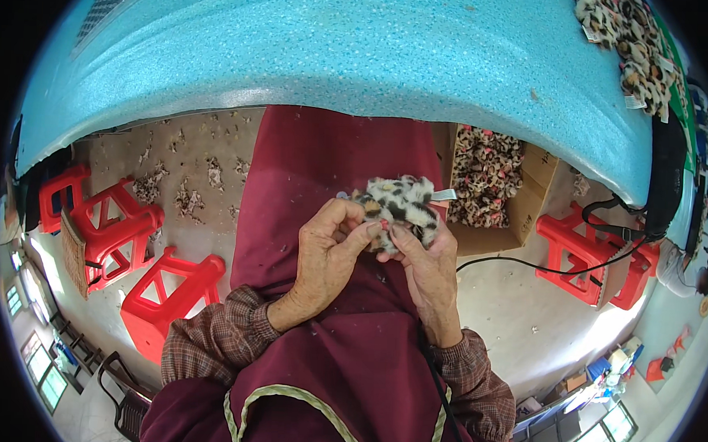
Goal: Assembling plush chick toys by manually attaching plastic eye and beak components.
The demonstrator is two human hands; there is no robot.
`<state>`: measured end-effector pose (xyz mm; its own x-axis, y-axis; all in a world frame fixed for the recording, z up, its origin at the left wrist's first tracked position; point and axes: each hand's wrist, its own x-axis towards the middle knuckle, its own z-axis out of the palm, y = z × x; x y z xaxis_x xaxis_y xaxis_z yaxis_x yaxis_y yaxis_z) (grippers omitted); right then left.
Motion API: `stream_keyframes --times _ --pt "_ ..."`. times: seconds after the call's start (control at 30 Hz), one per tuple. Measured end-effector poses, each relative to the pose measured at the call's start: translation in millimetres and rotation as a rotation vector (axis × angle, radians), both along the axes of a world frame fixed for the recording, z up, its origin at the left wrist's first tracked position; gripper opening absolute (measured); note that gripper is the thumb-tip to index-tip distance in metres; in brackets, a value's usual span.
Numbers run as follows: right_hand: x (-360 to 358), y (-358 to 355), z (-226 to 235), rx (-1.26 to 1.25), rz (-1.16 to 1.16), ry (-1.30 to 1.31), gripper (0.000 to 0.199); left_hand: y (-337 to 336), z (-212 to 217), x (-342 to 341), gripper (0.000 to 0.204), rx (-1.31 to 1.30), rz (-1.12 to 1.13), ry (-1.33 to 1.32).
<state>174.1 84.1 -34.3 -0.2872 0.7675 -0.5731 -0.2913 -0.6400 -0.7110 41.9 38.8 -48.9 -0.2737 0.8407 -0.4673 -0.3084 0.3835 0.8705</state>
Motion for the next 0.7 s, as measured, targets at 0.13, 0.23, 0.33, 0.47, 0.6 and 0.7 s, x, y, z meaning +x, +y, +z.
stream_keyframes --times 0.13,0.23,0.33,0.47,0.6,0.7 --pt "4.8 -0.5 1.3 -0.023 0.045 -0.034 0.032 1.8 2.8 -5.8 0.012 0.125 -0.102 0.222" --pt "7.2 -1.8 4.3 -0.021 0.082 -0.037 0.037 1.2 5.2 -7.4 0.014 0.164 -0.198 0.251" --pt "8.4 -0.1 6.0 0.017 0.102 -0.084 0.034 -3.1 3.8 -4.5 0.015 0.142 -0.127 0.042" --pt "6.9 -1.7 3.2 0.013 0.093 -0.166 0.024 -9.8 10.8 -0.7 0.013 0.207 -0.204 0.172" --pt "5.7 -6.0 -3.9 0.268 0.190 -0.576 0.027 -10.0 21.1 4.6 0.010 0.377 -0.353 0.421" --pt "7.3 -5.7 -11.3 0.114 0.080 -0.380 0.032 -8.8 17.4 6.7 0.010 0.418 -0.429 0.455"
